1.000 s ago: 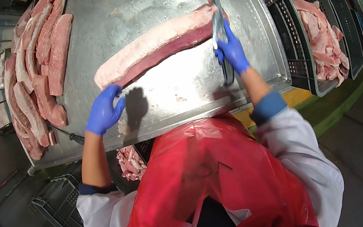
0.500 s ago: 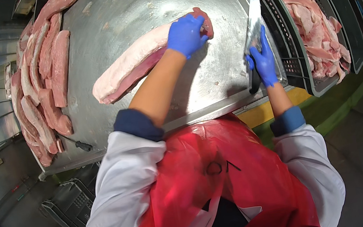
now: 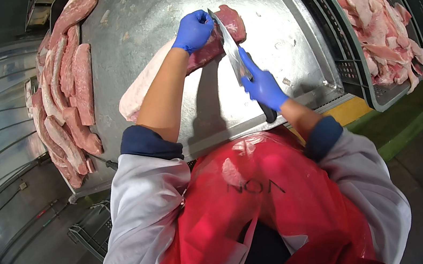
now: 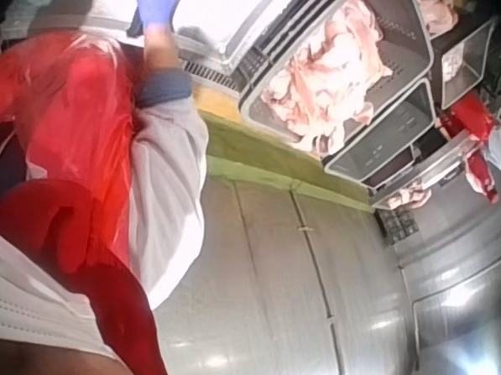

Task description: The person trims fat and connective tissue from large cuts of pork belly using a knife. They repeatedly slice along the meat, remove the trimmed pieces, and place them into a nearby bin while working on a stainless steel table.

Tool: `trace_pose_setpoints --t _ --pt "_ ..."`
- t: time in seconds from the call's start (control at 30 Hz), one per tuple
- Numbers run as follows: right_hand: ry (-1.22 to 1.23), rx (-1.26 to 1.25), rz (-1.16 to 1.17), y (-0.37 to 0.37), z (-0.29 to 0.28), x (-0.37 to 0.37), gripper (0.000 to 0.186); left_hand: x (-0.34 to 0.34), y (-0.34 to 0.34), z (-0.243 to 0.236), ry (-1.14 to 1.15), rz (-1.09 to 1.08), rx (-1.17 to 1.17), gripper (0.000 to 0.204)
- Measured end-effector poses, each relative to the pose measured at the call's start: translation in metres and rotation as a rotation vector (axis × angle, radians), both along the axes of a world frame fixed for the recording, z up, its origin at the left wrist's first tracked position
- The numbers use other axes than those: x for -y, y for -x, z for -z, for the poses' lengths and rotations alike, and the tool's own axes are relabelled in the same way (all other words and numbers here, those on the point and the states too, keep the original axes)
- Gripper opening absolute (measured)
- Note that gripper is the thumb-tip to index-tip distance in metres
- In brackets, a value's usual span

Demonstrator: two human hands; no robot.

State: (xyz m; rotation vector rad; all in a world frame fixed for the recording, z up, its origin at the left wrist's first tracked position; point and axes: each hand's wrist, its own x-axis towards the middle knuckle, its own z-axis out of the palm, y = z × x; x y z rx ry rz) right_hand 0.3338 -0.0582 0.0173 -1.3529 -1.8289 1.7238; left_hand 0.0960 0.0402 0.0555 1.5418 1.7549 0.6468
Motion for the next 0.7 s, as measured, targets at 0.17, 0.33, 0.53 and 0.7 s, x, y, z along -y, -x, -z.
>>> trace_pose_setpoints --t 0.17,0.33,0.53,0.7 --pt "0.072 -0.183 0.11 0.039 -0.016 -0.061 0.081 -0.011 0.001 -0.005 0.034 0.064 0.077 0.017" --pt "0.009 -0.135 0.009 0.02 -0.001 -0.008 0.08 -0.018 0.025 -0.01 0.054 0.033 0.121 0.012" --pt "0.055 -0.126 -0.009 0.049 -0.008 -0.054 0.079 -0.025 0.024 -0.033 0.045 0.094 0.199 0.011" --pt "0.135 -0.227 -0.038 0.035 -0.004 0.006 0.082 -0.023 0.05 -0.03 0.033 0.049 0.314 0.011"
